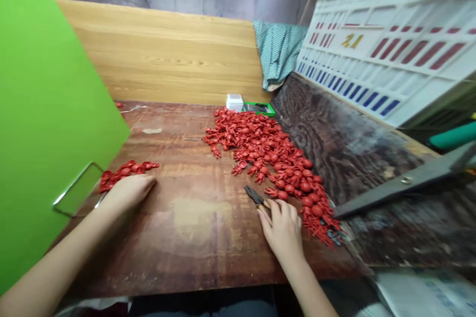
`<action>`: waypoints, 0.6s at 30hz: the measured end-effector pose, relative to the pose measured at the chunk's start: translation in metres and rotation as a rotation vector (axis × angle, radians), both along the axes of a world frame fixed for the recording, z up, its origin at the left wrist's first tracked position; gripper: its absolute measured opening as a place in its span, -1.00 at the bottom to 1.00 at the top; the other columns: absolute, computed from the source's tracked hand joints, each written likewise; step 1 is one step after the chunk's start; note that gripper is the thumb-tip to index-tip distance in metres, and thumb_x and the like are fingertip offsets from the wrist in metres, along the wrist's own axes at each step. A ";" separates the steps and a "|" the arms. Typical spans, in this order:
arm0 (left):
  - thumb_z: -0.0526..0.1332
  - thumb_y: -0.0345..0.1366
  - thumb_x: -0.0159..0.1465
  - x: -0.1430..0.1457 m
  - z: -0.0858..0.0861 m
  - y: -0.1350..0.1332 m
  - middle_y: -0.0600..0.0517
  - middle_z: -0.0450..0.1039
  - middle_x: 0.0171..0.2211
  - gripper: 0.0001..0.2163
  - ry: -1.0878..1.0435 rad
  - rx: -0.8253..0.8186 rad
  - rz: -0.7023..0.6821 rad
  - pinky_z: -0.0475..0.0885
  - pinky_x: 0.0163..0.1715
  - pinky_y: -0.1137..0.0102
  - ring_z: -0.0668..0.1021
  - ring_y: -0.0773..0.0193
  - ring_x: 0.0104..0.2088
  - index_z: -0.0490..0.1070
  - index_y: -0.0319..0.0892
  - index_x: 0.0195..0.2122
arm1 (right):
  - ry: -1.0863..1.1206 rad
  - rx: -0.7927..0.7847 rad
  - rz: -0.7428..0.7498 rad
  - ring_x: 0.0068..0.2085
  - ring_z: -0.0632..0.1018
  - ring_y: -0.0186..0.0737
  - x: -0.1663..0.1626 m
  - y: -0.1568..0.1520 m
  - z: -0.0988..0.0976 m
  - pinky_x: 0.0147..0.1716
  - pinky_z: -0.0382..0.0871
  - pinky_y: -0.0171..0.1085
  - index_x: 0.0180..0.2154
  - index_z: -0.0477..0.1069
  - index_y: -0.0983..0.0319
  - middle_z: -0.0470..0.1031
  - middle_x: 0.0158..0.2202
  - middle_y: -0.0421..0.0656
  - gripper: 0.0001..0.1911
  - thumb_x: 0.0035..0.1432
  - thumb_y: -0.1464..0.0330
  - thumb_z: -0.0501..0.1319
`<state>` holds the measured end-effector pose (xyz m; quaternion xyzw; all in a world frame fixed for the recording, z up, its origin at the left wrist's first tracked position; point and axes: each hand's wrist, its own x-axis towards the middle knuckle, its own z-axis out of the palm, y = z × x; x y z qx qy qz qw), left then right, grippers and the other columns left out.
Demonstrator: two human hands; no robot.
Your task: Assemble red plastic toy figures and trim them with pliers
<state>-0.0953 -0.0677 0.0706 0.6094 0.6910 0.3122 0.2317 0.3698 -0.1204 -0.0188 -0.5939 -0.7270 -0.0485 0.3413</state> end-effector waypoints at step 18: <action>0.62 -0.06 0.09 0.059 -0.061 0.112 -0.08 0.75 -0.16 -0.51 -1.265 0.062 0.066 0.58 -0.40 0.53 0.70 0.36 -0.38 0.66 -0.16 -0.01 | 0.693 -0.352 0.323 0.05 0.63 0.03 -0.211 0.233 0.005 0.10 0.52 -0.02 -0.08 0.47 0.21 0.65 -0.02 0.05 -0.66 0.30 0.10 0.38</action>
